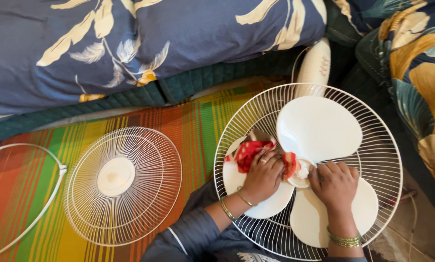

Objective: The person wipes the fan blades with a cloth, then attaches the blades to the fan motor. They place the front wire cage over the blades and secure it by tightening the central hub nut with their hands.

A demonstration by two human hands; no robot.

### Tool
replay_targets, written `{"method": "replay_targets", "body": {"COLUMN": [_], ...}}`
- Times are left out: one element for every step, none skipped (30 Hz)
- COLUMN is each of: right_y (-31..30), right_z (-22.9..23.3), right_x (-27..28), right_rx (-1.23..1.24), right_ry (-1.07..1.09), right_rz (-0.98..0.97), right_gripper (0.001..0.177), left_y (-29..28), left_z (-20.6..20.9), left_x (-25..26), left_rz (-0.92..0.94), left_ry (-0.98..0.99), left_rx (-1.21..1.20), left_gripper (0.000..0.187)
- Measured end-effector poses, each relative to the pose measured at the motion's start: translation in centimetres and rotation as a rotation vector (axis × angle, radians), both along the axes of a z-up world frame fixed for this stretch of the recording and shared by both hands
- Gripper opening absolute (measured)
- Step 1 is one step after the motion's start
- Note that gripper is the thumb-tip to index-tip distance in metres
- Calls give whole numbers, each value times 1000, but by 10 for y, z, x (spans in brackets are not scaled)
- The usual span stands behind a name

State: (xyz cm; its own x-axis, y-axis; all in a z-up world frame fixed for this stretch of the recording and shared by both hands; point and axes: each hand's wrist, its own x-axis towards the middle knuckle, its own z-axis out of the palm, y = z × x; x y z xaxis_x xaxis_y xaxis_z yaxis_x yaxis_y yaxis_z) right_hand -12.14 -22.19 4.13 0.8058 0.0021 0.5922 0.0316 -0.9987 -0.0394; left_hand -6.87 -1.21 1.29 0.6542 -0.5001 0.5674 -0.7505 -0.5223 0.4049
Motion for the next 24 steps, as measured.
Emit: {"method": "replay_targets", "body": {"right_y": [0, -2, -6, -8, -10, -11, -12, -14, -14, -15, -14, -13, -13, -13, -14, -15, -15, -16, -16, -18, -18, -19, -19, -19], "right_z": [-1, -2, -2, -3, -5, -6, -7, -7, -8, -8, -9, -10, -11, -11, -11, -11, -11, -12, -12, -13, -14, -15, -15, -16], "right_x": [0, 0, 2, 2, 3, 4, 6, 6, 7, 6, 6, 6, 6, 6, 6, 7, 8, 7, 7, 8, 8, 9, 10, 9], "right_rx": [18, 20, 23, 26, 28, 29, 30, 24, 18, 12, 13, 14, 15, 17, 18, 20, 28, 36, 44, 46, 47, 48, 45, 42], "right_ry": [-13, -6, 1, 11, 15, 17, 19, 29, 39, 51, 49, 43, 38, 38, 37, 34, 42, 51, 59, 51, 44, 36, 40, 45], "right_rz": [11, 23, 34, 41, 41, 38, 36, 28, 21, 13, 14, 14, 14, 14, 13, 13, 4, -10, -23, -15, -8, 2, 3, 4], "right_gripper": [28, 29, 29, 30, 30, 30, 30, 31, 32, 33, 33, 33, 33, 32, 32, 32, 32, 33, 33, 33, 34, 34, 34, 33], "left_y": [3, 6, 7, 7, 7, 6, 6, 7, 10, 17, 25, 28, 27, 27, 26, 24, 22, 18, 15, 10, 5, -2, -10, -15], "left_z": [-1, -3, -5, -5, -4, -1, 4, 9, 14, 18, 20, 20, 19, 17, 14, 11, 9, 6, 4, 1, -1, -2, -3, -3], "left_x": [7, 15, 22, 29, 37, 45, 54, 64, 73, 82, 90, 93, 91, 88, 85, 82, 78, 75, 72, 69, 66, 62, 59, 57], "left_rz": [2, -1, -4, 7, 18, 28, 38, 51, 64, 70, 76, 82, 86, 87, 88, 98, 109, 115, 80, 44, 8, -16, -40, -65], "left_ry": [-63, -121, -180, -176, -171, -170, -93, -13, 67, 161, 256, 347, 253, 157, 61, 0, -61, -121, -136, -149, -163, -134, -105, -75], "left_rx": [58, 116, 175, 198, 222, 246, 295, 340, 385, 279, 171, 63, -4, -68, -132, -81, -31, 20, 87, 154, 220, 244, 268, 293], "left_gripper": [20, 17, 15, 13, 10, 9, 9, 11, 13, 12, 13, 17, 22, 29, 35, 30, 26, 21, 20, 19, 19, 18, 18, 18]}}
